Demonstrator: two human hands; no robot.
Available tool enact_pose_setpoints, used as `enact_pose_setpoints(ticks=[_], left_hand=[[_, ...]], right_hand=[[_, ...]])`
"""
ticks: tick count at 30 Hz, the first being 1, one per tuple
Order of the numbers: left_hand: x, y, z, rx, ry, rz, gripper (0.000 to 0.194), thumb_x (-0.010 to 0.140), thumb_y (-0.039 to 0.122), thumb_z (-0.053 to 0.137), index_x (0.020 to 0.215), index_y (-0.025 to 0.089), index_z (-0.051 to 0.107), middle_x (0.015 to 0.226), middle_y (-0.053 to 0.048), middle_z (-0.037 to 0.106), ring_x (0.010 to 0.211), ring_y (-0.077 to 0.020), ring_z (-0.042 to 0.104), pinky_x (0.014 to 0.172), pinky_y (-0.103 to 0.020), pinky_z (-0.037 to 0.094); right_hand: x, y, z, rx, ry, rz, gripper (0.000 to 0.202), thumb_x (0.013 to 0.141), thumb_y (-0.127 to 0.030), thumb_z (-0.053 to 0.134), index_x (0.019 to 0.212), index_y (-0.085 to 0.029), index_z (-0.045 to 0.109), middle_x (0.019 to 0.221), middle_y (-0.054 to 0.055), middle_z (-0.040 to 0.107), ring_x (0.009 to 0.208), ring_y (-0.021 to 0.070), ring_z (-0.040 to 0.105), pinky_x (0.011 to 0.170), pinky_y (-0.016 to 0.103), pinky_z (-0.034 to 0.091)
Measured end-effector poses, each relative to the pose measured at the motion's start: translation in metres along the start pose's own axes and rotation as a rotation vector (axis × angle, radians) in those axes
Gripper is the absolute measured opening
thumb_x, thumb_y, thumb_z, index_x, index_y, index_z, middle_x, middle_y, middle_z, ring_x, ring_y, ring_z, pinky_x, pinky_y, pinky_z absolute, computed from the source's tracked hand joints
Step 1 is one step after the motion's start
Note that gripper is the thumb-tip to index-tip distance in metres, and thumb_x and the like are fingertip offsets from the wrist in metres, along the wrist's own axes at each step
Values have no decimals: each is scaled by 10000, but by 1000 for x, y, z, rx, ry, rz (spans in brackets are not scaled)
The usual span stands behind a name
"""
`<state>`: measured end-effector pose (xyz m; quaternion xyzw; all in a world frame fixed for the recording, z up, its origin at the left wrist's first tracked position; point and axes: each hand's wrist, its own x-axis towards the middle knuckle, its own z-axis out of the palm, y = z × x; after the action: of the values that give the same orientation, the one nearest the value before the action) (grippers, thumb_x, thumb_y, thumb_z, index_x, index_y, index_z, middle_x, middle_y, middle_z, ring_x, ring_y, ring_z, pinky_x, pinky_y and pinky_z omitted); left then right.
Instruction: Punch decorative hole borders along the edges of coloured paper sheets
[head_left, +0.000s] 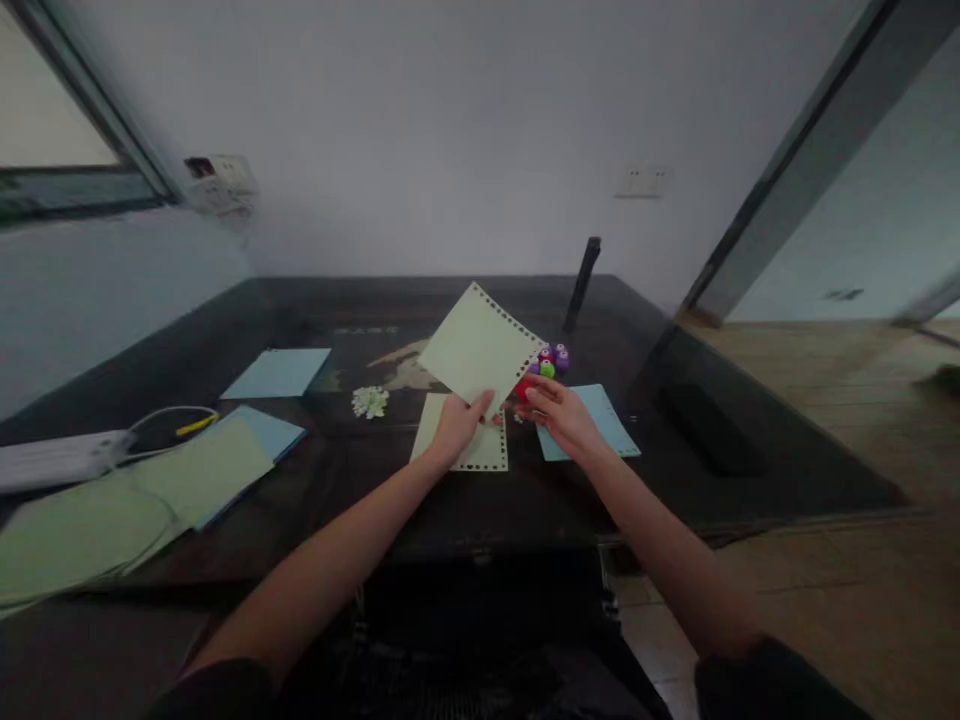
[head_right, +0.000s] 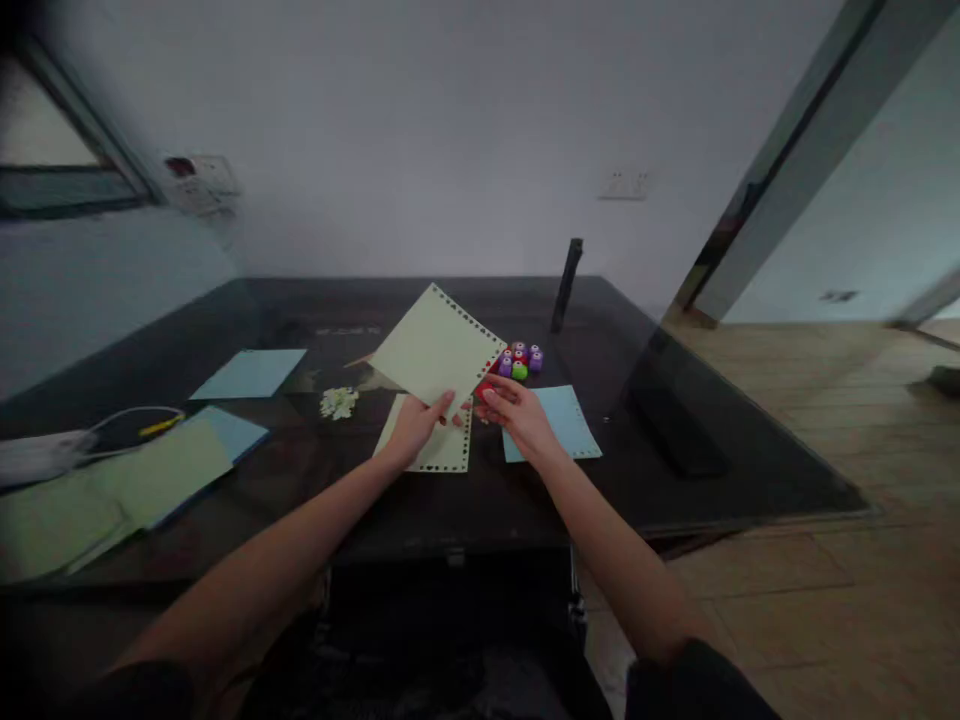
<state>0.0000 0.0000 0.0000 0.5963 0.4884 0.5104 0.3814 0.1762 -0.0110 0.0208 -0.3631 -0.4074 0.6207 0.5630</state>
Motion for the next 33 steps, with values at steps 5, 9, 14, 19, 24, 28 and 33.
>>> enact_pose_setpoints(ticks=[5,9,14,19,24,28,33], left_hand=[[0,0,3,-54,-63,6,318,810,401,559,822,101,661,603,-46,667,516,-130,561,522,-230,429],[-1,1,3,-33,-65,23,300,809,391,566,807,103,653,584,-44,659,501,-130,549,514,-231,423],[-2,6,2,-20,-80,21,297,818,378,558,800,99,660,587,-54,668,506,-130,550,516,-228,423],[-3,8,3,-5,-67,13,292,819,361,564,806,92,675,591,-61,677,500,-130,550,522,-229,430],[-4,10,3,-8,-90,24,302,829,361,554,845,90,687,611,-66,692,513,-141,569,519,-231,438],[-6,13,5,10,-99,38,256,827,317,558,865,99,688,605,-55,694,510,-144,573,525,-235,449],[-8,13,7,8,-101,50,234,815,265,577,966,117,677,816,-77,739,645,-171,654,644,-275,515]], right_hand=[[2,0,-2,-7,12,4,352,584,-312,829,877,-178,686,854,50,701,655,146,656,730,333,548],[1,-1,-1,-5,18,6,348,572,-307,834,861,-185,684,851,40,695,646,141,653,728,336,547],[0,-1,0,-29,19,-8,369,575,-322,828,878,-186,667,855,44,694,647,140,646,736,345,544],[0,-2,1,-27,15,-28,375,567,-310,837,874,-188,661,845,30,688,646,132,650,704,321,544],[-2,-4,2,-24,7,-44,378,561,-322,839,863,-193,652,831,16,685,637,129,653,668,302,547],[-1,-3,2,-26,18,-41,395,543,-328,846,846,-197,631,825,14,686,623,131,651,633,291,545],[-1,-1,2,-33,7,-43,372,548,-330,845,808,-193,618,808,14,688,614,126,640,625,284,545]])
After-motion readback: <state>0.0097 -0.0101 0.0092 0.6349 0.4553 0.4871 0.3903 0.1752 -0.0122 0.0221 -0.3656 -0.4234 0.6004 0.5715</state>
